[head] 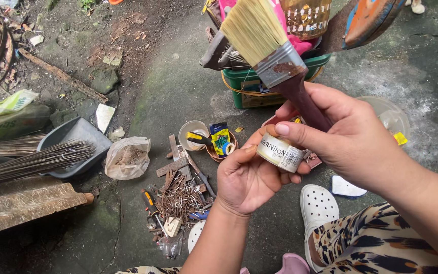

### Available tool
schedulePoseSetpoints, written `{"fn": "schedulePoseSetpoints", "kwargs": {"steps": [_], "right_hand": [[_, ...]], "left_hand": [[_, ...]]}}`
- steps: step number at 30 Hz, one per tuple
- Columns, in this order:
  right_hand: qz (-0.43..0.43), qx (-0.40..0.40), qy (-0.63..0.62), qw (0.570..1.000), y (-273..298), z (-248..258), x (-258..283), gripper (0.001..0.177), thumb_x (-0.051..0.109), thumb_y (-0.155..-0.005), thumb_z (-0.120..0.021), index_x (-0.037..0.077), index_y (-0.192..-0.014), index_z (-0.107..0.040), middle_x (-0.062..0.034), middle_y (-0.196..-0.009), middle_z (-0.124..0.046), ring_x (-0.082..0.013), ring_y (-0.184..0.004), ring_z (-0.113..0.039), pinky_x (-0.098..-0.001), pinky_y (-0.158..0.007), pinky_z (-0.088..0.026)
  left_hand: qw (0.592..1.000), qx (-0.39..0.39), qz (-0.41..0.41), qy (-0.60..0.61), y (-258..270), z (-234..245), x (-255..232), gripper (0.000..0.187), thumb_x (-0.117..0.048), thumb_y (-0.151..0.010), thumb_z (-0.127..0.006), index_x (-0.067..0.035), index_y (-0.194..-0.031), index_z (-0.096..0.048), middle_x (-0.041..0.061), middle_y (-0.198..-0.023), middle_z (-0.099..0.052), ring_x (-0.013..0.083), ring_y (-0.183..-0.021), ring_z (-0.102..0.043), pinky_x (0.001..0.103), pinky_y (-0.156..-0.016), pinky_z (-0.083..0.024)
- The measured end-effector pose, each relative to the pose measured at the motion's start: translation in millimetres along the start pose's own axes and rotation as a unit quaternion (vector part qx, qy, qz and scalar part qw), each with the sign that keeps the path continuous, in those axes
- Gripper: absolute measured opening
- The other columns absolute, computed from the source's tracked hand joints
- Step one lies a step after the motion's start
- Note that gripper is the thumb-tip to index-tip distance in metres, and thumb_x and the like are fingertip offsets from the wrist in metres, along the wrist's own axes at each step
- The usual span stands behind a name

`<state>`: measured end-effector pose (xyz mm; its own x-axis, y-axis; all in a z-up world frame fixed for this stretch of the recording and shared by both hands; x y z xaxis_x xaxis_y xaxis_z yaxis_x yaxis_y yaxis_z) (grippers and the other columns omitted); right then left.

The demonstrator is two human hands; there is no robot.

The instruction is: The person sits on the ground and sorts small metal hardware such as nails, screws and hand tools out of a red container, placing them one at a time into a small pot and a plastic tub while holding a large paintbrush in one hand. They also handle a small packet and a small round tin during the sorting.

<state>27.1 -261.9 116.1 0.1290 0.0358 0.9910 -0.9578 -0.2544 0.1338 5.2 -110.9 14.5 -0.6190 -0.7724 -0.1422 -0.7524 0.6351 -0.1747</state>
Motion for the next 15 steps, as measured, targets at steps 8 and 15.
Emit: {"fn": "schedulePoseSetpoints", "kwargs": {"steps": [8, 15], "right_hand": [[0.001, 0.013, 0.000, 1.000, 4, 8, -9, 0.030, 0.017, -0.096, -0.070, 0.003, -0.123, -0.068, -0.0050, -0.094, -0.077, -0.0061, -0.063, -0.068, -0.0226, -0.051, -0.058], [0.026, -0.003, 0.063, 0.998, 9, 19, -3, 0.037, 0.018, -0.102, -0.065, 0.006, -0.137, -0.067, -0.0035, -0.090, -0.066, -0.0041, -0.071, -0.058, -0.0209, -0.050, -0.049]], "left_hand": [[1.000, 0.003, 0.008, -0.005, 1, 4, 1, 0.051, -0.030, -0.107, -0.053, 0.000, -0.148, -0.045, 0.023, -0.134, -0.061, 0.0403, -0.110, -0.068, 0.043, -0.094, -0.056], [1.000, 0.008, -0.020, 0.008, 2, 7, -3, 0.044, -0.034, -0.105, -0.051, -0.006, -0.139, -0.051, 0.029, -0.138, -0.059, 0.0394, -0.110, -0.067, 0.042, -0.093, -0.055]]}}
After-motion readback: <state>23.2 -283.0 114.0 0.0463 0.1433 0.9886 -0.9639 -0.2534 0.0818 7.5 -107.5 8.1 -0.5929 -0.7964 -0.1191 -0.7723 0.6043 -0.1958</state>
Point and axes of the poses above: each hand's wrist, its own y-axis away from the middle knuckle, its own z-axis out of the back of the hand, x = y × z, the point moved 3 cm from there along -y, towards the middle knuckle
